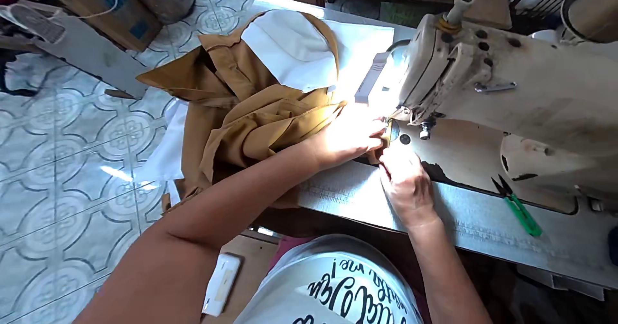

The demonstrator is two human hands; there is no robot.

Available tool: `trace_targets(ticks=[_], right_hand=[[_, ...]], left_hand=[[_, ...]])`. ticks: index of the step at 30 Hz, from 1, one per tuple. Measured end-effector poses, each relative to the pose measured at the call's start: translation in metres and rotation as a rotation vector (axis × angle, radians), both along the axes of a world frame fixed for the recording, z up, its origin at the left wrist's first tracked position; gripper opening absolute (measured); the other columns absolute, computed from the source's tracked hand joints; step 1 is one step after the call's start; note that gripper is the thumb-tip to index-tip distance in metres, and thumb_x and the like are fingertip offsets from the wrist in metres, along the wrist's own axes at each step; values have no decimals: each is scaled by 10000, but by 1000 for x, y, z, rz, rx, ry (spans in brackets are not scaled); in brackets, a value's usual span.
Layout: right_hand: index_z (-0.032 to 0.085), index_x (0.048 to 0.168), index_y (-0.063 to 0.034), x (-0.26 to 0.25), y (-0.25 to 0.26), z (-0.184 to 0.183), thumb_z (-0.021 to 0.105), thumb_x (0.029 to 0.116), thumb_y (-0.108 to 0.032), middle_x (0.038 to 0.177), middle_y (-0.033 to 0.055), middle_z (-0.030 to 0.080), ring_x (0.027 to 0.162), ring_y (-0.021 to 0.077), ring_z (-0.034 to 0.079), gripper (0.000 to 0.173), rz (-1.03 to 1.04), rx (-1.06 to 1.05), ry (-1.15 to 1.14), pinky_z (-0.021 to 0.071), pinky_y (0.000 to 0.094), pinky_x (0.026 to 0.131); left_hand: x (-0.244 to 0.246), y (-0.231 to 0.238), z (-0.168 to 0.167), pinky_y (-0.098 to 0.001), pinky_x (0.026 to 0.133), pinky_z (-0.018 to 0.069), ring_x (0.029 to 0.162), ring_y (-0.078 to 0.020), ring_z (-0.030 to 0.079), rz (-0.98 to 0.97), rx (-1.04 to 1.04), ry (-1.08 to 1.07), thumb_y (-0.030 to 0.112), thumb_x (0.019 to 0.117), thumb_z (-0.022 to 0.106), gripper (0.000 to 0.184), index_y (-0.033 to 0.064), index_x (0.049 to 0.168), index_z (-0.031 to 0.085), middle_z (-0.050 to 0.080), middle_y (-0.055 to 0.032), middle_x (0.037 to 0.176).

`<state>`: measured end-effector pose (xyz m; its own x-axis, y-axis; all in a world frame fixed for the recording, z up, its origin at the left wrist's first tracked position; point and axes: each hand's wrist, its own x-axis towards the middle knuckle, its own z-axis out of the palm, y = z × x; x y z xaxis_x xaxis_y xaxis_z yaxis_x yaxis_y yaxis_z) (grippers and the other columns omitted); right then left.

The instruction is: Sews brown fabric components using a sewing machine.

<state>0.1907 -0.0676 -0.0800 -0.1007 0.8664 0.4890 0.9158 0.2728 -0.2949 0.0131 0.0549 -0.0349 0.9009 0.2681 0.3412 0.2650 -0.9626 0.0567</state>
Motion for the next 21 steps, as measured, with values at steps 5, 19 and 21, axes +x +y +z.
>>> trace_targets(ticks=[5, 19, 21], right_hand=[[785, 1041, -92, -3, -14, -4, 631, 972, -166, 1061, 102, 757, 1068, 316, 695, 185, -52, -33, -38, 573, 455, 859], [790, 1069, -129, -16, -13, 0, 628, 948, -100, 1156, 69, 748, 1109, 302, 673, 205, -168, -19, -13, 533, 474, 849], [790, 1062, -122, -15, -11, -1, 622, 947, -99, 1148, 73, 750, 1101, 306, 675, 205, -175, -22, -12, 531, 483, 846]], left_hand=[[-15, -3, -4, -474, 1085, 437, 1290, -283, 588, -74, -29, 14, 51, 1037, 467, 289, 117, 1050, 749, 739, -50, 1149], [-11, -7, -13, -477, 1024, 465, 1189, -290, 632, 48, -15, -90, 95, 1043, 492, 275, 106, 1085, 763, 726, -105, 1130], [-10, -6, -12, -472, 1030, 466, 1205, -294, 624, 52, -26, -70, 91, 1044, 479, 282, 102, 1082, 758, 721, -106, 1140]])
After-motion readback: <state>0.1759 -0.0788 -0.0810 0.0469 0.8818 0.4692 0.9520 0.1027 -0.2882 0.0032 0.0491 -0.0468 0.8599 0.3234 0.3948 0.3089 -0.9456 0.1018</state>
